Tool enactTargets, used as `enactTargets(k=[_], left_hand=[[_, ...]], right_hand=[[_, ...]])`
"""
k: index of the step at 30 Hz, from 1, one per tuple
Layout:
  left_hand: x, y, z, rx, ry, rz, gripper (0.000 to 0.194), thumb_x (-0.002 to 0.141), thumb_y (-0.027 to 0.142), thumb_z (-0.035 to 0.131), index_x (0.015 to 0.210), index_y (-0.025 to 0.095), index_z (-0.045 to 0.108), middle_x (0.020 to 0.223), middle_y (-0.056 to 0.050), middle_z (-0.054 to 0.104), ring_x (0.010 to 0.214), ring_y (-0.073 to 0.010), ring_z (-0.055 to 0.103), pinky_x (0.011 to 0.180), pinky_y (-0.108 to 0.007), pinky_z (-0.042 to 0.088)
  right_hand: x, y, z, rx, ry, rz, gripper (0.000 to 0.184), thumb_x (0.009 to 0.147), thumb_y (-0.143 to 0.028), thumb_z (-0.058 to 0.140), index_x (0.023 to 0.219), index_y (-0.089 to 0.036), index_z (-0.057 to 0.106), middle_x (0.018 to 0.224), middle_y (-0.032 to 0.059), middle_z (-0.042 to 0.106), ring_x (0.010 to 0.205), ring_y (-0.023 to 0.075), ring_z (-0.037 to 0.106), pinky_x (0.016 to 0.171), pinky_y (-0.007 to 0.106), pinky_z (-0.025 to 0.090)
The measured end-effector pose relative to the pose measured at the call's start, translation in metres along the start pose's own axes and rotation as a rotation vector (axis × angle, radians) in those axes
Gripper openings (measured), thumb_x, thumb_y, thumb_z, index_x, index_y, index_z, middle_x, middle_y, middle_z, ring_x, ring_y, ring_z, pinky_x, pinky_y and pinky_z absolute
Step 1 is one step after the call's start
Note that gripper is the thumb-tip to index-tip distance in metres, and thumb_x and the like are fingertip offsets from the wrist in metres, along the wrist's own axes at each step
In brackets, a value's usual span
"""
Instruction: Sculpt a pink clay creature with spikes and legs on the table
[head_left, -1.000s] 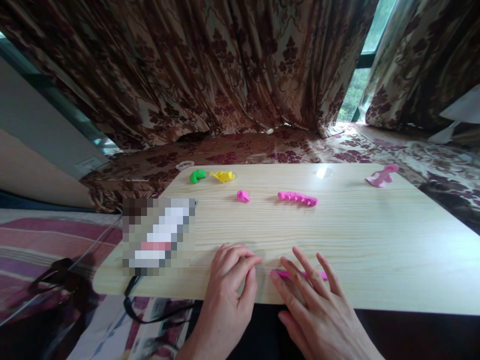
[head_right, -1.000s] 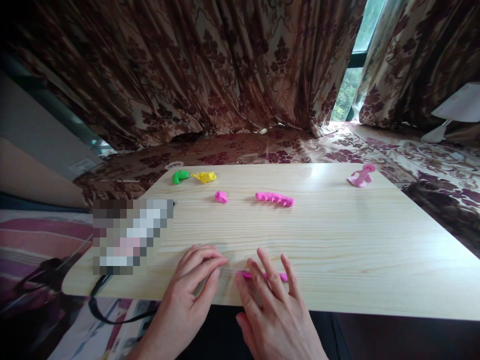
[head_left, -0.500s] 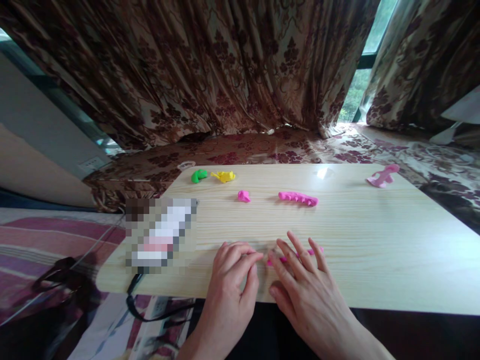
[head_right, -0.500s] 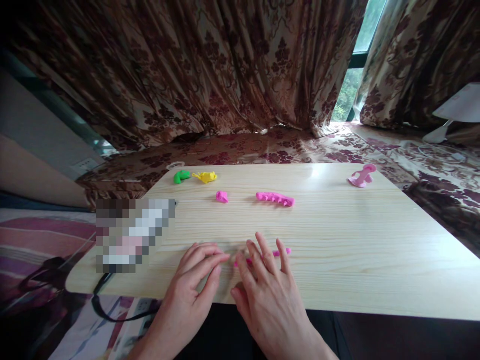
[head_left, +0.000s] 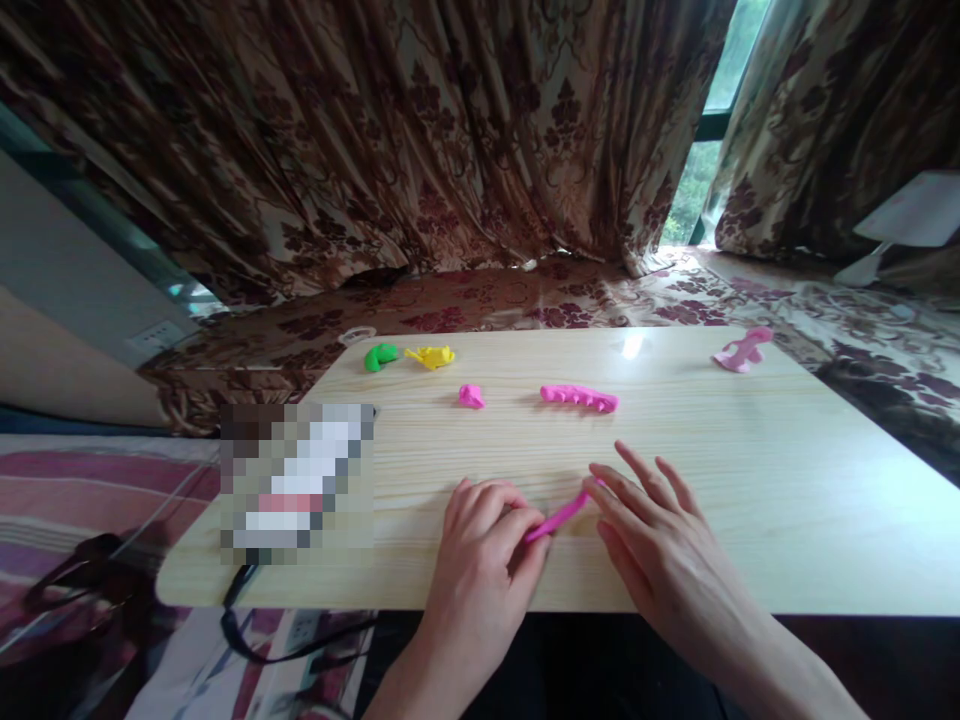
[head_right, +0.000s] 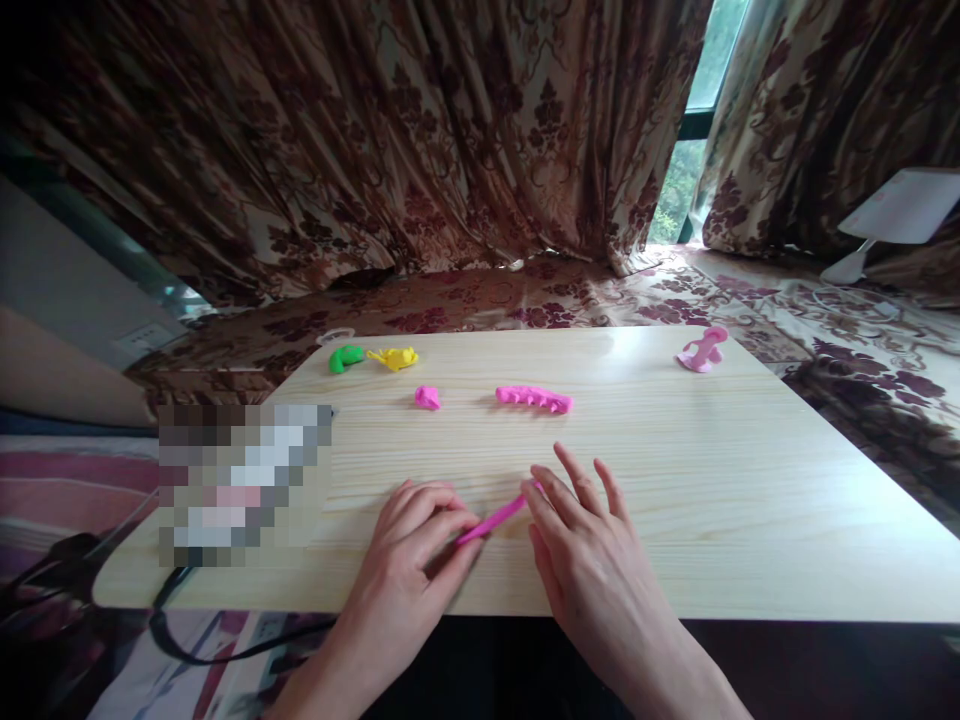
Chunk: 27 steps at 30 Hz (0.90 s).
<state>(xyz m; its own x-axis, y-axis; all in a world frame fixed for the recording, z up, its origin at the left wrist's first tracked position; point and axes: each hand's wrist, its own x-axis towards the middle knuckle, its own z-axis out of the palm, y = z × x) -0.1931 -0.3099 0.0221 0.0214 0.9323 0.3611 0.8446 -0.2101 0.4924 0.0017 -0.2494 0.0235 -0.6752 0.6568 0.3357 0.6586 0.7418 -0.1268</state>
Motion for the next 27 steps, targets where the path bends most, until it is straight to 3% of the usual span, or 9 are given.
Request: enactTargets(k=[4, 8, 13, 20, 27], left_hand=[[-0.001, -0.004, -0.003, 0.02, 0.023, 0.043, 0.015, 0.085, 0.014, 0.053, 0.089, 0.024, 0.064, 0.089, -0.003, 0.059, 0.101, -0.0207, 0.051, 0.106, -0.05, 0.022], [-0.005, -0.009, -0.003, -0.021, -0.001, 0.015, 0.016, 0.085, 0.014, 0.051, 0.087, 0.024, 0.064, 0.088, -0.003, 0.058, 0.096, -0.0199, 0.052, 0.102, -0.047, 0.029], [-0.007, -0.011, -0.004, -0.044, 0.009, 0.018, 0.016, 0.084, 0.013, 0.052, 0.087, 0.023, 0.064, 0.089, -0.004, 0.058, 0.097, -0.0203, 0.052, 0.099, -0.044, 0.033], [-0.009, -0.01, -0.003, -0.033, 0.018, -0.001, 0.014, 0.084, 0.015, 0.054, 0.09, 0.024, 0.062, 0.09, -0.003, 0.059, 0.097, -0.0195, 0.052, 0.102, -0.045, 0.03], [-0.009, -0.009, 0.001, -0.026, 0.029, -0.001, 0.02, 0.083, 0.017, 0.056, 0.101, 0.024, 0.06, 0.094, -0.003, 0.059, 0.099, -0.0198, 0.051, 0.103, -0.045, 0.029]], right_hand=[[-0.009, -0.004, -0.003, 0.067, 0.065, 0.005, 0.035, 0.088, -0.018, 0.045, 0.121, -0.022, 0.057, 0.115, 0.0061, 0.063, 0.128, 0.0265, 0.037, 0.106, 0.053, 0.024], [-0.02, -0.004, -0.007, 0.099, 0.093, 0.007, 0.039, 0.086, -0.015, 0.047, 0.122, -0.024, 0.056, 0.11, 0.0058, 0.063, 0.122, 0.0257, 0.043, 0.104, 0.053, 0.027], [-0.009, -0.012, -0.008, 0.092, 0.031, 0.001, 0.04, 0.086, -0.017, 0.048, 0.125, -0.027, 0.053, 0.117, 0.0068, 0.058, 0.126, 0.026, 0.039, 0.106, 0.053, 0.024], [0.006, -0.027, 0.014, 0.05, -0.012, -0.016, 0.035, 0.09, -0.035, 0.049, 0.123, -0.027, 0.054, 0.136, 0.0064, 0.048, 0.136, 0.0278, 0.022, 0.109, 0.053, 0.016], [-0.008, -0.03, 0.018, 0.01, -0.006, -0.049, 0.041, 0.091, -0.043, 0.046, 0.127, -0.025, 0.051, 0.14, 0.0078, 0.044, 0.137, 0.029, 0.02, 0.11, 0.054, 0.014]])
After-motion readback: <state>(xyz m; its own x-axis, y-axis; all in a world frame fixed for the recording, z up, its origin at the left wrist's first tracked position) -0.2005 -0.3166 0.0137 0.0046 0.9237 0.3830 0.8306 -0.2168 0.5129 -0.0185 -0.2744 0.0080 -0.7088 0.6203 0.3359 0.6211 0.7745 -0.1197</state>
